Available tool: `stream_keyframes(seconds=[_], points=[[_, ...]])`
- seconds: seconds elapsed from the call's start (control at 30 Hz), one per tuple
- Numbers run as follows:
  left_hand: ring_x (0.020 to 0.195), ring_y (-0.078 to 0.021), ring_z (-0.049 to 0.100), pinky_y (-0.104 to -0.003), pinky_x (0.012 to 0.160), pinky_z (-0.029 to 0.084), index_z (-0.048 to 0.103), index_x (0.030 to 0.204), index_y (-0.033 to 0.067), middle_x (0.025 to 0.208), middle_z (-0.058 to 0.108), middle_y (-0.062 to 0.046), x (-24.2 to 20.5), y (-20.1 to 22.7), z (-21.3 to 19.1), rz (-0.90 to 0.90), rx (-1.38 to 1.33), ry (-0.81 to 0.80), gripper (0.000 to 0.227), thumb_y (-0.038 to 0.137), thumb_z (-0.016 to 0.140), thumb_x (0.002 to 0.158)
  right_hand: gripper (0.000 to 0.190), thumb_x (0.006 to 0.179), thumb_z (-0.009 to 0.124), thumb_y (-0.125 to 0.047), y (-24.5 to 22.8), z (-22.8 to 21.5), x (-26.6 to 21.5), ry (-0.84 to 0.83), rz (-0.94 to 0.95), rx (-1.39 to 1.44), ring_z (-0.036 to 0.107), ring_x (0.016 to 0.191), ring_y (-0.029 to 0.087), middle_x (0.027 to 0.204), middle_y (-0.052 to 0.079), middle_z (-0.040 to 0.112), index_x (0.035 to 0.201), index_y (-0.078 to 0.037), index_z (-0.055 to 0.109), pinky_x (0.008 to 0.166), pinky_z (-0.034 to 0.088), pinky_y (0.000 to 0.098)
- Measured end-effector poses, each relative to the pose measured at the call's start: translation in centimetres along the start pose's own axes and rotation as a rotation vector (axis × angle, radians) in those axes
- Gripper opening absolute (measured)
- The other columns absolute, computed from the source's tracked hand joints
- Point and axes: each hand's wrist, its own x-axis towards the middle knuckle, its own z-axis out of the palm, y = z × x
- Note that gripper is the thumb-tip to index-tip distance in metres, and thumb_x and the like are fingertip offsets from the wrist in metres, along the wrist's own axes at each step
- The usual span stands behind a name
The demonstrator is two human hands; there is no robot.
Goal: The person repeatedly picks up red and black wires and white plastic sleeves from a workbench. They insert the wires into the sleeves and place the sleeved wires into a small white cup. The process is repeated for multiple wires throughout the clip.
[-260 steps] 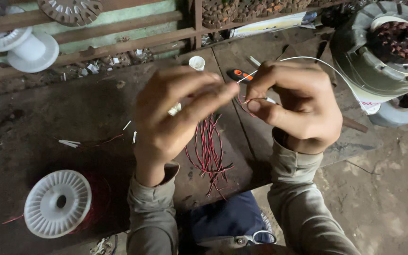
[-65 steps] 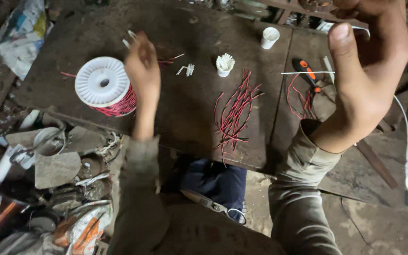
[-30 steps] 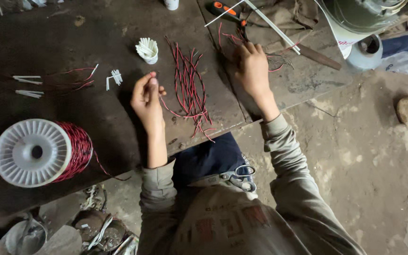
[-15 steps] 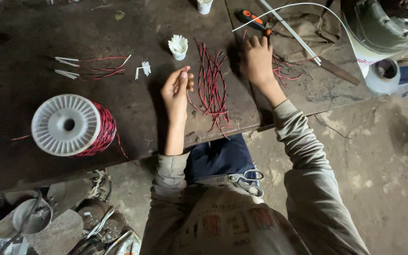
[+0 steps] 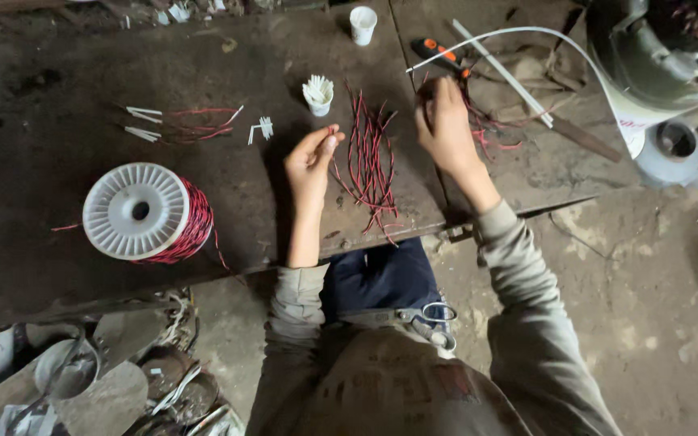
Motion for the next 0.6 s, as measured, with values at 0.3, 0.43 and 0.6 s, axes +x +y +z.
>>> stream_keyframes(seconds=[0.3, 0.43, 0.6], points=[[0.093, -0.0186, 0.074, -0.031, 0.082, 0.064, 0.066, 0.124, -0.0045, 0.109, 0.075, -0.013, 4.9, 4.3, 3.2, -0.047, -0.335, -0.235, 0.027, 0.003, 0.070, 0.098, 0.018, 0.107, 0.063, -0.013, -7.4, -0.2, 0.4, -0.021, 0.278, 1.030, 0.052, 0.083, 0.007, 0.096, -0.001, 0.059, 0.120, -0.001, 0.058, 0.073, 0.046, 0.0231], [0.097, -0.0175, 0.074, -0.032, 0.083, 0.065, 0.067, 0.120, -0.0047, 0.110, 0.075, -0.012, 7.0, 4.9, 3.6, -0.036, -0.323, -0.203, 0.025, 0.001, 0.071, 0.096, 0.018, 0.110, 0.063, -0.017, -7.9, 2.3, 2.2, -0.028, 0.329, 0.986, 0.050, 0.078, 0.007, 0.087, 0.000, 0.061, 0.107, 0.000, 0.064, 0.069, 0.042, 0.0240], [0.099, -0.0142, 0.073, -0.029, 0.083, 0.064, 0.069, 0.114, -0.0041, 0.109, 0.076, -0.011, 8.3, 4.6, 3.5, 0.083, -0.148, -0.225, 0.019, 0.003, 0.072, 0.097, 0.024, 0.106, 0.056, -0.026, -7.7, 2.4, 3.3, -0.202, 0.526, 1.336, 0.054, 0.065, 0.008, 0.077, -0.001, 0.064, 0.099, -0.004, 0.062, 0.060, 0.044, 0.0245]])
